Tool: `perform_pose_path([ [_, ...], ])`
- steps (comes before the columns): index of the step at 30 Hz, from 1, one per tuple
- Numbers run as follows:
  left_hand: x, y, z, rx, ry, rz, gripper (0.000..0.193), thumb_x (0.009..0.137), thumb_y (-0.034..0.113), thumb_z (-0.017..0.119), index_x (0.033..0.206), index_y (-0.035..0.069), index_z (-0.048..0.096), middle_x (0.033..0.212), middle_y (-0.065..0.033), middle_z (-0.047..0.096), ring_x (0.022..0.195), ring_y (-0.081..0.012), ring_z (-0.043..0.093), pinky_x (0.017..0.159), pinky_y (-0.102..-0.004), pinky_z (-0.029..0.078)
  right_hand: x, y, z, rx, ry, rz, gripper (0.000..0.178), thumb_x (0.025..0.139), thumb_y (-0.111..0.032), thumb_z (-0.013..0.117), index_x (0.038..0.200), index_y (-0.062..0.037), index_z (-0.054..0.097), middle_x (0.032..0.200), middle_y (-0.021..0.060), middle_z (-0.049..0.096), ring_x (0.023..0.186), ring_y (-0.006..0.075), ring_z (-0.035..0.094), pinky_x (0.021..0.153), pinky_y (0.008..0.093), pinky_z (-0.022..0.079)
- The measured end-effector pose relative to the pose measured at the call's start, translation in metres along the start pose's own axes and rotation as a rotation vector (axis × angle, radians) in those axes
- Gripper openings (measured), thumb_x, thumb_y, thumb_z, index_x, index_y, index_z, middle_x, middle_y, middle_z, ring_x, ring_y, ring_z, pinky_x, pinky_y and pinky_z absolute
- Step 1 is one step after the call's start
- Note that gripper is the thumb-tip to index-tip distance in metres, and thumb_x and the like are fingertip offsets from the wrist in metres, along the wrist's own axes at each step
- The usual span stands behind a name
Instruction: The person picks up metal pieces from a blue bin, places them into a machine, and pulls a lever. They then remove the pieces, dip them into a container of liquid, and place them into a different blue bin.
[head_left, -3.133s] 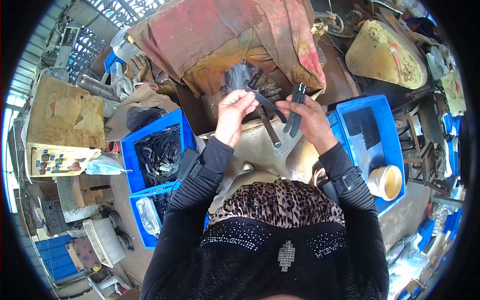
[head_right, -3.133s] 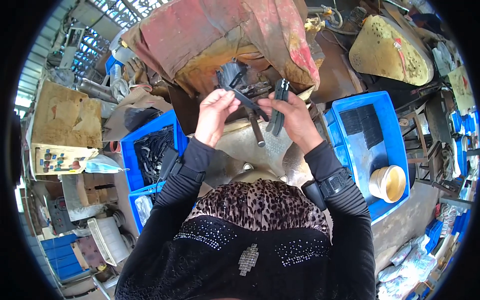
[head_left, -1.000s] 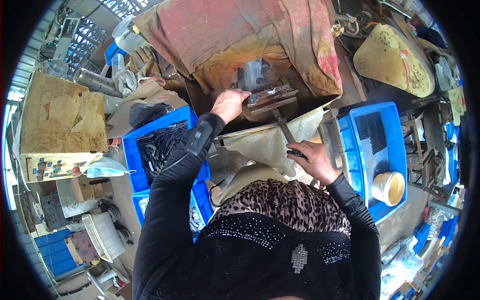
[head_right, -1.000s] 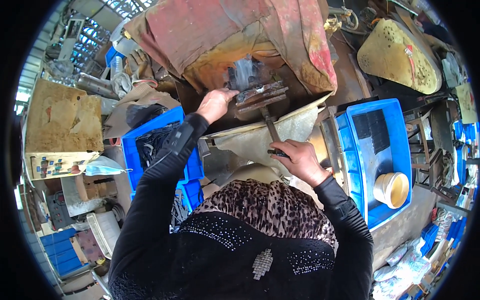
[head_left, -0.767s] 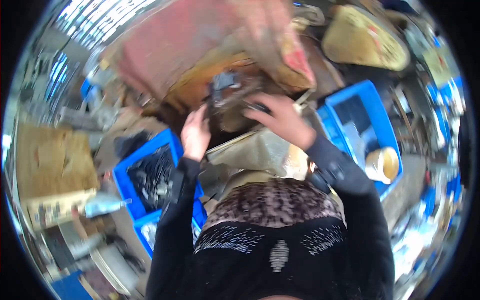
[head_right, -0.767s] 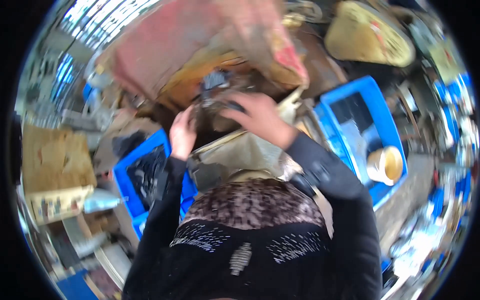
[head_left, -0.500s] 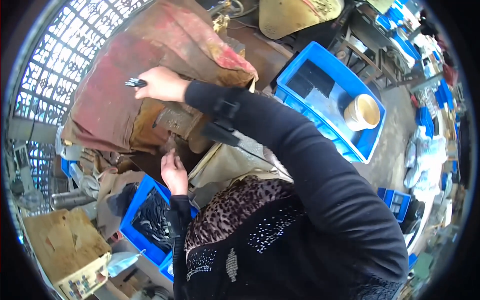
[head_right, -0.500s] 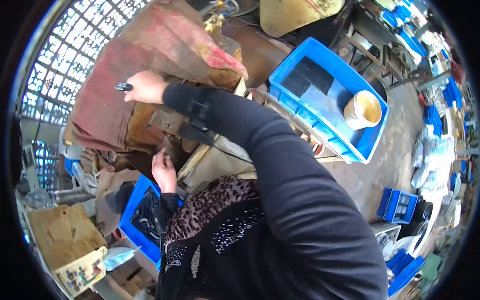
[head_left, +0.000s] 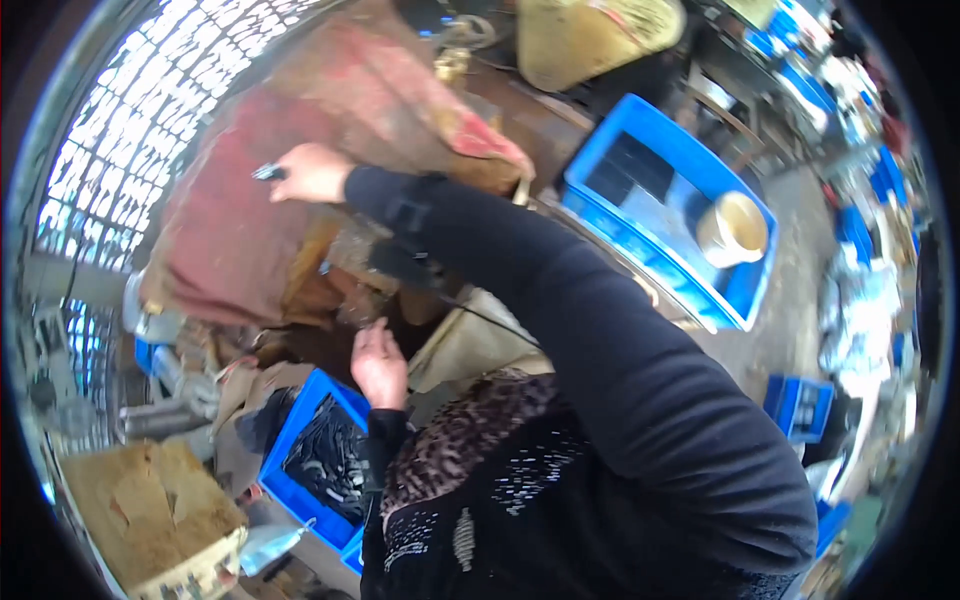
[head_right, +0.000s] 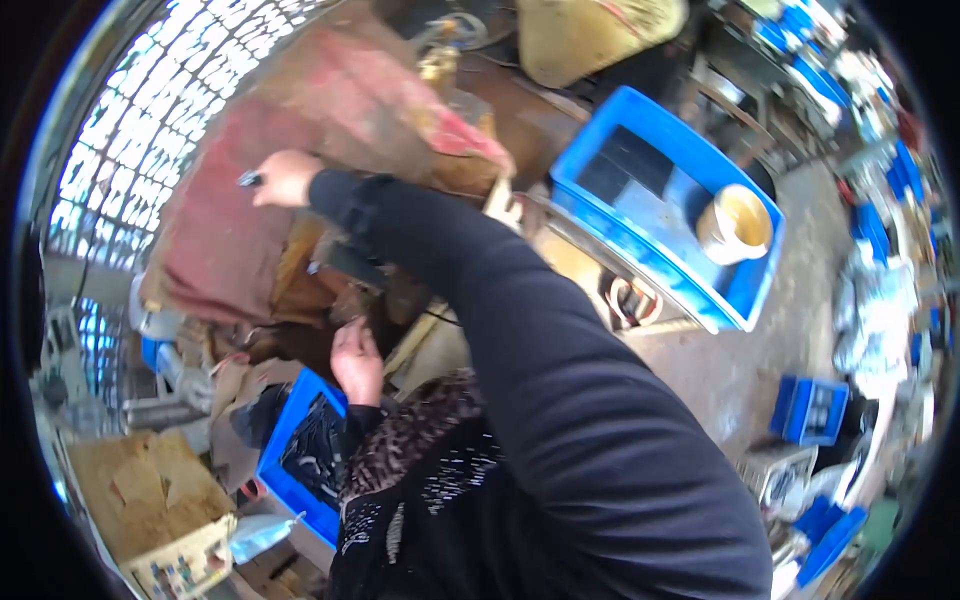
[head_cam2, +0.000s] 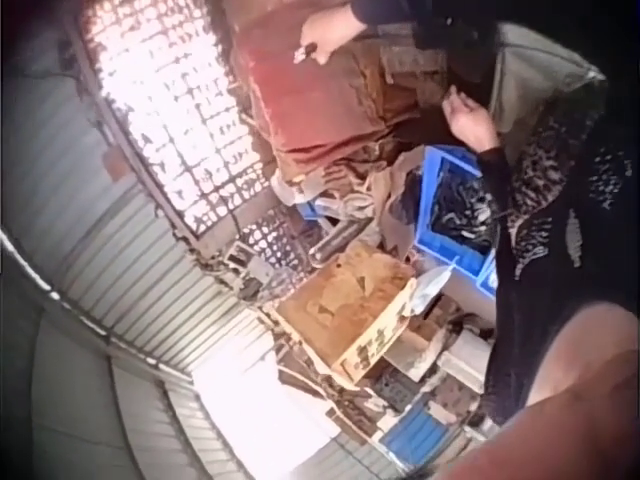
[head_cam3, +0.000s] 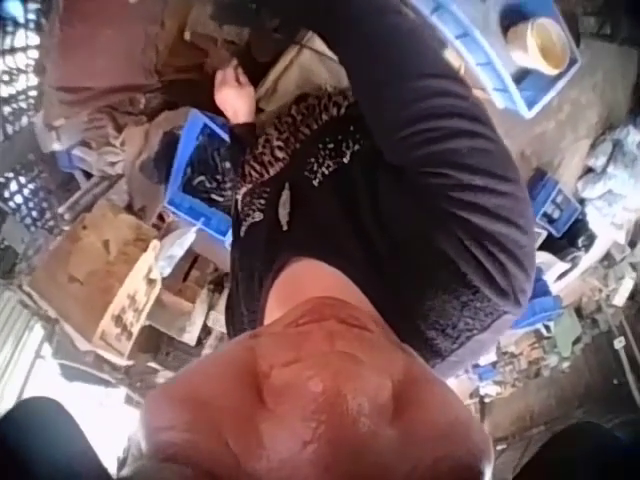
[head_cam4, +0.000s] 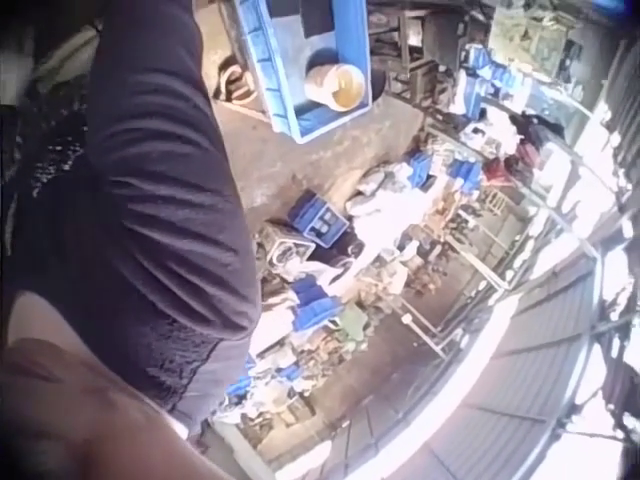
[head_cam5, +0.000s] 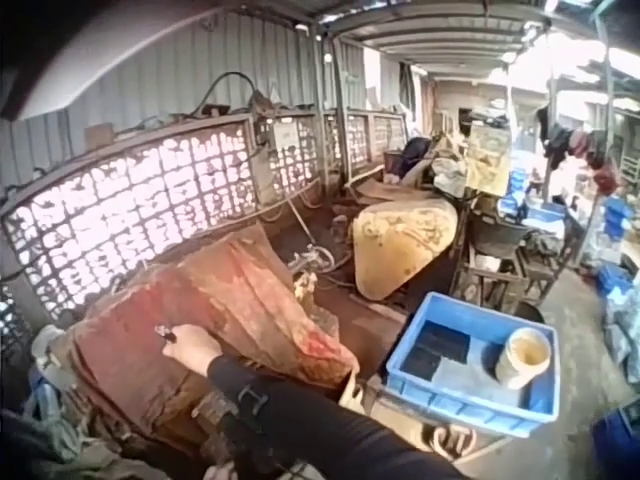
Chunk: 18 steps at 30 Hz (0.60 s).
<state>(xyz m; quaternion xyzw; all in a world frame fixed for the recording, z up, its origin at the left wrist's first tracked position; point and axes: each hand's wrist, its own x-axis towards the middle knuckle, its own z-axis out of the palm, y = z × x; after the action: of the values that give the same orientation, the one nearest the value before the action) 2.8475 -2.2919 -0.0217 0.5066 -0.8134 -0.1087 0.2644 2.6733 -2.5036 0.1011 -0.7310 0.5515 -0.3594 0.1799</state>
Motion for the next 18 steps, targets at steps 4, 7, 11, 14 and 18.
perform_pose_path([
  [4, -0.003, -0.004, -0.005, -0.124, 0.045, -0.089, 0.023, 0.082, 0.006, 0.058, 0.103, 0.005, 0.067, 0.099, -0.0158, 0.066, 0.094, -0.0334, 0.062, 0.084, -0.0396, 0.05, -0.036, 0.009, -0.013, 0.943, -0.318, 0.234, 0.02, 0.086, -0.024, 0.064, 0.094, -0.0077, 0.056, 0.059, -0.0053, 0.04, 0.05, 0.0069, 0.04, 0.046, 0.0262, 0.034],
  [7, 0.0, -0.006, -0.008, -0.27, 0.1, -0.161, 0.021, 0.082, 0.003, 0.059, 0.101, 0.002, 0.067, 0.098, -0.0175, 0.065, 0.09, -0.0336, 0.063, 0.081, -0.0391, 0.05, -0.084, 0.016, -0.034, 1.264, -0.344, 0.31, 0.019, 0.083, -0.003, 0.059, 0.1, -0.0029, 0.051, 0.067, 0.0007, 0.049, 0.054, 0.0095, 0.046, 0.049, 0.0248, 0.036],
  [11, 0.019, 0.006, -0.011, -0.448, 0.16, -0.165, 0.019, 0.082, 0.001, 0.059, 0.1, 0.002, 0.067, 0.091, -0.0169, 0.065, 0.084, -0.0316, 0.064, 0.076, -0.0355, 0.05, -0.141, 0.027, -0.067, 1.267, -0.348, 0.465, 0.031, 0.086, 0.001, 0.056, 0.116, 0.0006, 0.052, 0.096, 0.0086, 0.061, 0.073, 0.014, 0.059, 0.062, 0.028, 0.048],
  [14, 0.044, 0.03, -0.007, -0.661, 0.137, -0.228, 0.017, 0.086, -0.001, 0.059, 0.102, 0.001, 0.067, 0.089, -0.0104, 0.067, 0.081, -0.0173, 0.065, 0.074, -0.0268, 0.049, -0.173, 0.031, -0.084, 1.163, -0.321, 0.465, 0.033, 0.089, 0.0, 0.055, 0.122, -0.0014, 0.05, 0.101, 0.0071, 0.063, 0.08, 0.0127, 0.061, 0.065, 0.0267, 0.05],
  [18, 0.068, 0.073, -0.002, -1.006, 0.063, -0.236, 0.019, 0.09, 0.001, 0.057, 0.107, -0.001, 0.065, 0.098, -0.0069, 0.068, 0.088, -0.012, 0.064, 0.077, -0.0243, 0.049, -0.203, 0.037, -0.101, 1.125, -0.288, 0.449, 0.032, 0.089, 0.001, 0.057, 0.12, -0.0012, 0.052, 0.107, 0.008, 0.064, 0.085, 0.0144, 0.064, 0.069, 0.0271, 0.053],
])
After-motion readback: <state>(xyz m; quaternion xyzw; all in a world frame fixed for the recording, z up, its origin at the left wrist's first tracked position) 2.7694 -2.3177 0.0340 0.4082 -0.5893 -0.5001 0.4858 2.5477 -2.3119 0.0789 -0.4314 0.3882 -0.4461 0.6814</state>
